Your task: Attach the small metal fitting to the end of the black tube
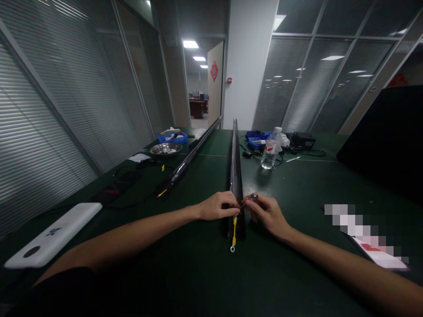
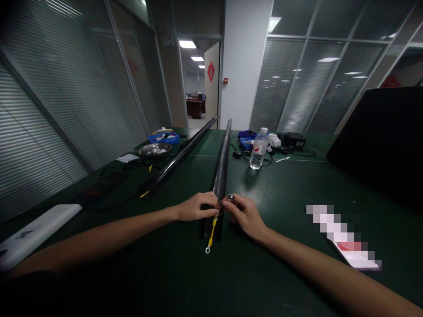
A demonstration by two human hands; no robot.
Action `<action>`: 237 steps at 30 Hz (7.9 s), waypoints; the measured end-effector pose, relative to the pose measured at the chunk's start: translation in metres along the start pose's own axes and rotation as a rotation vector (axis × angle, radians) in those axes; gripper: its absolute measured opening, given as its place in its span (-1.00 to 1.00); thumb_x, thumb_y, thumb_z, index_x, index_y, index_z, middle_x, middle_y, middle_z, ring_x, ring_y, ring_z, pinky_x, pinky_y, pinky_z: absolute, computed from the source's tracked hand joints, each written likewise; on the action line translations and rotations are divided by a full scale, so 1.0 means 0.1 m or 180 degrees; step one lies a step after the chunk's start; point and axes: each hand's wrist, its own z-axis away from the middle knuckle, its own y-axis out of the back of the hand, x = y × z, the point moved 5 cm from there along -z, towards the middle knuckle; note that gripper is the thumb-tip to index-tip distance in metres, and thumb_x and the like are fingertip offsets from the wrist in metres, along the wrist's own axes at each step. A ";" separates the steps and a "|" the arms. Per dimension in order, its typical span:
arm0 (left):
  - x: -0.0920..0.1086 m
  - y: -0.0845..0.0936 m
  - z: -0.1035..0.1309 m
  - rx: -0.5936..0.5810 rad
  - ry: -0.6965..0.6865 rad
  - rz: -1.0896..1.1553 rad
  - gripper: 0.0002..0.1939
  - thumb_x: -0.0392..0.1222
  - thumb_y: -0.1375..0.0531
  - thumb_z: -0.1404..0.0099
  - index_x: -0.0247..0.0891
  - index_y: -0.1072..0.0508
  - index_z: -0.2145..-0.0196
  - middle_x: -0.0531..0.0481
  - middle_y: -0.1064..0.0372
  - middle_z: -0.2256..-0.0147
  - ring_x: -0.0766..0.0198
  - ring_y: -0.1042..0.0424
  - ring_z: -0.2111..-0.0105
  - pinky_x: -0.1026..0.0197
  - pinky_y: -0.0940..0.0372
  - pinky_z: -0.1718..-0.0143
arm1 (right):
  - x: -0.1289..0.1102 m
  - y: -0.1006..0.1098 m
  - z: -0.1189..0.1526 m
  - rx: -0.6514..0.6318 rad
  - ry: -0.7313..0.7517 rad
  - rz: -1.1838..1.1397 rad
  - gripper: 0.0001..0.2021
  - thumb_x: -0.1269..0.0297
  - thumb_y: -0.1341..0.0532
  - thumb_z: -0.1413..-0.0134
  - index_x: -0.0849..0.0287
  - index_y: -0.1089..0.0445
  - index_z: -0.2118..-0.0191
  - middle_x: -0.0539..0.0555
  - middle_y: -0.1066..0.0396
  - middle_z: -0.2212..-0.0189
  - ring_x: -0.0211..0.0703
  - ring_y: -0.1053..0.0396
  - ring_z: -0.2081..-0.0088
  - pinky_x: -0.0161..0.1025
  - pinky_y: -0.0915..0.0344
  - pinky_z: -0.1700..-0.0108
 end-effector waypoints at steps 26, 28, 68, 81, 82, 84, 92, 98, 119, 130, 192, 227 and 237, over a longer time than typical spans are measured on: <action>0.00 -0.01 -0.01 -0.0033 -0.0108 -0.0095 -0.75 -0.13 -0.15 -0.55 -0.30 -0.57 0.19 -0.08 -0.51 0.20 0.18 -0.41 0.10 0.20 -0.26 -0.01 | 0.01 0.00 0.01 0.0010 -0.0070 -0.0058 -0.69 0.01 -0.31 -0.32 0.20 -0.50 0.25 -0.01 -0.39 0.47 -0.28 -0.29 0.57 -0.33 -0.23 0.53; 0.00 -0.01 -0.01 -0.0025 -0.0121 -0.0087 -0.76 -0.14 -0.16 -0.55 -0.30 -0.57 0.18 -0.08 -0.51 0.19 0.18 -0.42 0.10 0.19 -0.26 -0.01 | 0.00 0.00 0.00 0.0011 -0.0037 -0.0026 -0.68 0.01 -0.29 -0.33 0.20 -0.50 0.25 0.00 -0.40 0.46 -0.28 -0.30 0.57 -0.32 -0.24 0.52; 0.03 0.00 -0.02 -0.0074 -0.0029 -0.0063 -0.71 -0.07 -0.15 -0.55 -0.31 -0.57 0.20 -0.11 -0.51 0.21 0.15 -0.41 0.08 0.16 -0.27 -0.03 | 0.02 0.00 0.00 -0.0051 0.0054 0.0028 -0.66 0.00 -0.24 -0.39 0.19 -0.52 0.22 0.00 -0.40 0.43 -0.26 -0.33 0.53 -0.32 -0.25 0.49; 0.01 -0.01 -0.03 -0.0149 -0.0022 -0.0130 -0.63 -0.03 -0.09 -0.60 -0.31 -0.55 0.24 -0.11 -0.48 0.24 0.17 -0.39 0.09 0.17 -0.28 -0.03 | -0.01 -0.01 -0.02 -0.0018 -0.0048 -0.0173 -0.63 -0.07 -0.33 -0.28 0.20 -0.51 0.25 -0.07 -0.33 0.52 -0.29 -0.26 0.58 -0.34 -0.20 0.54; 0.01 -0.01 -0.02 -0.0136 -0.0028 -0.0120 -0.64 -0.03 -0.10 -0.59 -0.32 -0.55 0.24 -0.11 -0.48 0.23 0.16 -0.40 0.09 0.16 -0.28 -0.04 | -0.01 -0.01 -0.02 -0.0009 -0.0026 -0.0152 -0.62 -0.07 -0.32 -0.28 0.20 -0.51 0.26 -0.06 -0.33 0.53 -0.28 -0.26 0.58 -0.33 -0.20 0.54; 0.01 0.00 -0.02 -0.0109 -0.0033 -0.0097 -0.67 -0.04 -0.13 -0.57 -0.32 -0.57 0.21 -0.12 -0.50 0.21 0.15 -0.40 0.07 0.15 -0.28 -0.05 | -0.03 -0.01 -0.02 -0.0003 0.0020 -0.0135 -0.61 -0.08 -0.30 -0.30 0.20 -0.51 0.27 -0.06 -0.32 0.52 -0.28 -0.26 0.57 -0.33 -0.20 0.53; 0.01 0.01 -0.01 -0.0057 0.0008 -0.0053 -0.69 -0.07 -0.14 -0.57 -0.33 -0.58 0.16 -0.14 -0.52 0.18 0.15 -0.41 0.06 0.13 -0.29 -0.05 | 0.00 -0.01 -0.02 -0.0030 0.0094 -0.0152 -0.64 -0.05 -0.27 -0.35 0.19 -0.51 0.23 -0.04 -0.34 0.48 -0.27 -0.27 0.55 -0.33 -0.22 0.52; 0.00 0.01 -0.01 -0.0116 0.0110 -0.0080 -0.73 -0.10 -0.15 -0.56 -0.32 -0.58 0.16 -0.13 -0.51 0.17 0.16 -0.42 0.06 0.13 -0.28 -0.08 | 0.02 -0.01 -0.02 -0.0062 0.0030 -0.0094 -0.63 -0.08 -0.28 -0.33 0.19 -0.50 0.22 -0.06 -0.33 0.49 -0.27 -0.28 0.54 -0.33 -0.23 0.52; 0.05 0.01 -0.03 -0.0059 0.0062 -0.0074 -0.71 -0.08 -0.16 -0.54 -0.31 -0.57 0.22 -0.11 -0.51 0.21 0.15 -0.42 0.09 0.15 -0.29 -0.03 | 0.01 -0.01 -0.02 -0.0088 0.0081 -0.0113 -0.65 -0.03 -0.23 -0.39 0.19 -0.50 0.23 -0.06 -0.32 0.48 -0.28 -0.27 0.55 -0.33 -0.22 0.52; 0.04 0.00 -0.02 -0.0062 -0.0037 -0.0127 -0.73 -0.12 -0.14 -0.56 -0.31 -0.58 0.17 -0.12 -0.51 0.19 0.15 -0.42 0.08 0.15 -0.29 -0.05 | -0.01 -0.02 0.00 -0.0133 0.0036 -0.0164 -0.68 -0.01 -0.28 -0.35 0.19 -0.49 0.22 -0.06 -0.32 0.47 -0.29 -0.27 0.56 -0.34 -0.21 0.54; 0.03 0.00 0.00 0.0009 -0.0137 -0.0223 -0.75 -0.12 -0.17 -0.54 -0.30 -0.58 0.20 -0.11 -0.53 0.20 0.16 -0.43 0.09 0.14 -0.29 -0.04 | 0.00 -0.01 -0.01 -0.0134 0.0032 -0.0146 -0.61 -0.07 -0.22 -0.38 0.20 -0.50 0.23 0.00 -0.38 0.41 -0.28 -0.33 0.55 -0.34 -0.23 0.53; 0.02 -0.01 -0.01 -0.0026 -0.0107 -0.0185 -0.71 -0.08 -0.16 -0.55 -0.31 -0.58 0.21 -0.12 -0.51 0.22 0.14 -0.42 0.10 0.13 -0.29 -0.03 | 0.02 0.00 0.00 -0.0117 0.0109 0.0016 -0.61 -0.06 -0.19 -0.42 0.19 -0.54 0.19 -0.01 -0.36 0.44 -0.27 -0.32 0.54 -0.33 -0.24 0.52; 0.00 -0.01 -0.01 -0.0039 -0.0080 -0.0247 -0.70 -0.09 -0.11 -0.57 -0.30 -0.56 0.21 -0.12 -0.49 0.22 0.15 -0.41 0.09 0.16 -0.29 -0.03 | 0.01 -0.01 -0.01 -0.0131 -0.0019 -0.0104 -0.62 -0.07 -0.25 -0.36 0.20 -0.54 0.20 -0.05 -0.33 0.51 -0.27 -0.28 0.56 -0.33 -0.22 0.52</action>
